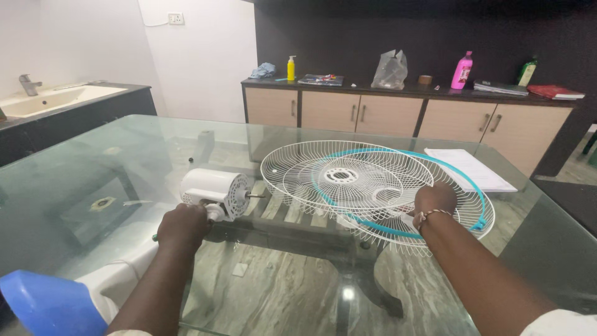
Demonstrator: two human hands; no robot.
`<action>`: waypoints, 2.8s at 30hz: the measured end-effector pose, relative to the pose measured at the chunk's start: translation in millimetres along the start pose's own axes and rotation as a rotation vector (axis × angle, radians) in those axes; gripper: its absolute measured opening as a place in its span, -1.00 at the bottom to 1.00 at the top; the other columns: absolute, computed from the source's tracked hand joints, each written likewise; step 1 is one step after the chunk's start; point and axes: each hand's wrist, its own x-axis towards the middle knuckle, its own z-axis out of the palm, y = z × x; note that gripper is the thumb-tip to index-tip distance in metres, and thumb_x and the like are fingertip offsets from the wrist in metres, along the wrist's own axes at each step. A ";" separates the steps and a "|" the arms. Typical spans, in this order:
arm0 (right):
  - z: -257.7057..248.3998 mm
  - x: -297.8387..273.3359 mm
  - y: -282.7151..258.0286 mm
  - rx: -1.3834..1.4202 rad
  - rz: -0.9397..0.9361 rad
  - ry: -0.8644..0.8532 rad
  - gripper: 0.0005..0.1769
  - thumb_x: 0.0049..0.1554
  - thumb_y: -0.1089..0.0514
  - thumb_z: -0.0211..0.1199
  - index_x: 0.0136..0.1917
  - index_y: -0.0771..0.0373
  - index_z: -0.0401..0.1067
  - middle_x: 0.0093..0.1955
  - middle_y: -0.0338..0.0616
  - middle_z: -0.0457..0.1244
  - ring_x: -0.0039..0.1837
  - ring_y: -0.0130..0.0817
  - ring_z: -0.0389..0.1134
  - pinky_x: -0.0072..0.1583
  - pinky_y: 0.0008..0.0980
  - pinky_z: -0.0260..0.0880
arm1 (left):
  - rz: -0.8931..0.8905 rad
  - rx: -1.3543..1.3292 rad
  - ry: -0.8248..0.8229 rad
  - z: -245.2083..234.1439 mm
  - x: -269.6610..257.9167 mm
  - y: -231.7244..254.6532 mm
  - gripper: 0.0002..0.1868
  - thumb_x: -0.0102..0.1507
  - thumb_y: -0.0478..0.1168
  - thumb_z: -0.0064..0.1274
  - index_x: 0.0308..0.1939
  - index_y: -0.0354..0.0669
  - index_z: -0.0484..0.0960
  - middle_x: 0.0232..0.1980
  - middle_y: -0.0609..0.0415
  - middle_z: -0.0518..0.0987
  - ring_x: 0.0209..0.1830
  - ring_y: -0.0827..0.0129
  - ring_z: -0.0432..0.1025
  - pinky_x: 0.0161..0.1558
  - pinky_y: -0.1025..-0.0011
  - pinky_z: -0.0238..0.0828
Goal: The person disassembles a table fan on a glass table. They remove the front grille, unscrew the blade nut, remove the fan blades, and detach the motor housing from the stand using a screwdriver.
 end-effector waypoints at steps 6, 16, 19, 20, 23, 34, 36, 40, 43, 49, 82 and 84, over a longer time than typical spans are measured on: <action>-5.7 -8.0 1.8 -0.078 -0.024 0.026 -0.48 0.12 0.35 0.05 0.37 0.25 0.33 0.19 0.06 0.31 -0.06 -0.11 0.46 -0.23 -0.23 0.50 | 0.047 0.017 -0.035 -13.5 -8.5 2.1 -0.75 0.27 -0.09 0.12 -0.04 -0.09 0.69 -0.10 0.02 0.72 -0.03 0.20 0.63 -0.04 0.18 0.61; -27.2 43.4 22.2 -0.334 -0.182 -0.108 -0.76 0.03 0.27 0.15 -0.10 0.47 0.54 -0.15 0.18 0.39 -0.14 -0.05 0.41 -0.13 -0.12 0.33 | 0.035 0.109 -0.086 -33.9 -23.8 11.9 -0.49 0.09 -0.01 0.41 0.05 -0.04 0.63 0.02 0.04 0.70 0.10 0.20 0.59 0.07 0.21 0.58; -28.7 43.2 17.2 -0.593 -0.286 -0.026 -0.71 0.00 0.15 0.26 -0.12 0.44 0.54 -0.07 0.23 0.37 -0.04 0.07 0.40 0.11 -0.01 0.38 | 0.025 0.121 -0.099 -35.7 -22.3 13.5 -0.42 0.07 0.02 0.44 0.08 -0.05 0.60 0.04 0.05 0.69 0.15 0.19 0.56 0.08 0.20 0.57; -27.7 42.1 15.9 -0.601 -0.318 0.010 -0.68 -0.02 0.13 0.27 -0.07 0.41 0.54 -0.01 0.21 0.36 0.04 0.09 0.38 0.17 0.00 0.36 | 0.025 0.125 -0.101 -35.9 -22.4 13.5 -0.40 0.06 0.03 0.44 0.09 -0.05 0.59 0.05 0.06 0.69 0.15 0.20 0.56 0.07 0.20 0.58; -21.4 35.0 13.6 -0.608 -0.443 0.136 -0.55 -0.05 0.08 0.33 0.10 0.32 0.49 0.15 0.18 0.30 0.22 0.14 0.28 0.28 0.06 0.27 | 0.026 0.144 -0.092 -34.6 -23.3 14.3 -0.41 0.08 0.05 0.42 0.09 -0.06 0.60 0.05 0.05 0.69 0.15 0.21 0.57 0.07 0.21 0.59; 48.2 -108.0 -38.1 -0.323 -1.127 -0.057 -0.55 0.08 0.27 0.30 0.25 0.21 0.36 0.22 -0.09 0.25 0.34 -0.13 0.22 0.38 0.00 0.17 | 0.106 0.145 0.041 -7.1 -12.4 4.4 -0.58 0.18 -0.18 0.22 0.11 -0.13 0.56 0.01 0.00 0.67 0.11 0.18 0.56 0.00 0.19 0.59; 62.6 -141.4 -43.9 -0.295 -1.205 -0.202 -0.55 0.06 0.29 0.30 0.23 0.21 0.37 0.19 -0.10 0.27 0.33 -0.12 0.23 0.38 0.00 0.17 | 0.103 0.128 0.072 -0.2 -7.9 2.4 -0.71 0.26 -0.28 0.08 0.07 -0.15 0.59 -0.03 -0.01 0.69 0.08 0.18 0.57 -0.03 0.19 0.59; 92.1 -193.9 -43.2 -0.255 -1.340 -0.530 -0.59 0.08 0.28 0.28 0.22 0.21 0.38 0.18 -0.07 0.28 0.32 -0.07 0.24 0.36 -0.03 0.20 | 0.092 0.137 0.050 6.8 -4.4 -0.1 -0.79 0.33 -0.30 -0.03 0.02 -0.18 0.61 -0.07 -0.08 0.68 -0.05 0.17 0.62 -0.11 0.21 0.61; 111.9 -216.7 -34.7 -0.335 -1.374 -0.728 -0.62 0.08 0.25 0.28 0.19 0.20 0.37 0.15 -0.04 0.27 0.28 -0.06 0.25 0.34 -0.04 0.25 | 0.168 0.124 0.098 6.5 -3.3 -5.4 -0.83 0.29 -0.29 -0.02 -0.08 -0.17 0.63 -0.11 -0.05 0.68 -0.04 0.18 0.60 -0.15 0.19 0.60; 148.5 -230.4 -10.2 -0.414 -1.399 -0.808 -0.42 0.02 0.13 0.31 0.31 0.21 0.29 0.25 0.09 0.21 0.35 0.10 0.19 0.31 0.06 0.24 | 0.363 0.317 0.083 -22.5 -3.7 -19.7 -0.87 0.26 -0.26 0.02 -0.18 -0.08 0.67 -0.12 0.05 0.68 -0.03 0.26 0.58 -0.15 0.24 0.59; 152.3 -246.4 73.3 -0.397 -1.016 -0.847 -0.25 0.16 -0.01 0.23 0.56 0.08 0.12 0.61 0.03 0.02 0.57 0.12 0.04 0.46 0.03 0.11 | 0.390 0.131 0.280 -15.1 -8.0 -40.6 -0.31 0.17 -0.32 0.05 0.40 0.11 0.33 0.41 0.15 0.36 0.04 0.22 0.50 -0.31 0.26 0.58; 154.4 -247.7 78.0 -0.367 -1.033 -0.809 -0.26 0.17 0.02 0.23 0.56 0.09 0.13 0.62 0.04 0.03 0.57 0.10 0.03 0.48 0.03 0.09 | 0.220 -0.066 0.276 -16.2 -20.9 -33.4 -0.32 0.21 -0.31 0.06 0.43 0.11 0.30 0.49 0.11 0.28 -0.05 0.20 0.53 -0.32 0.16 0.56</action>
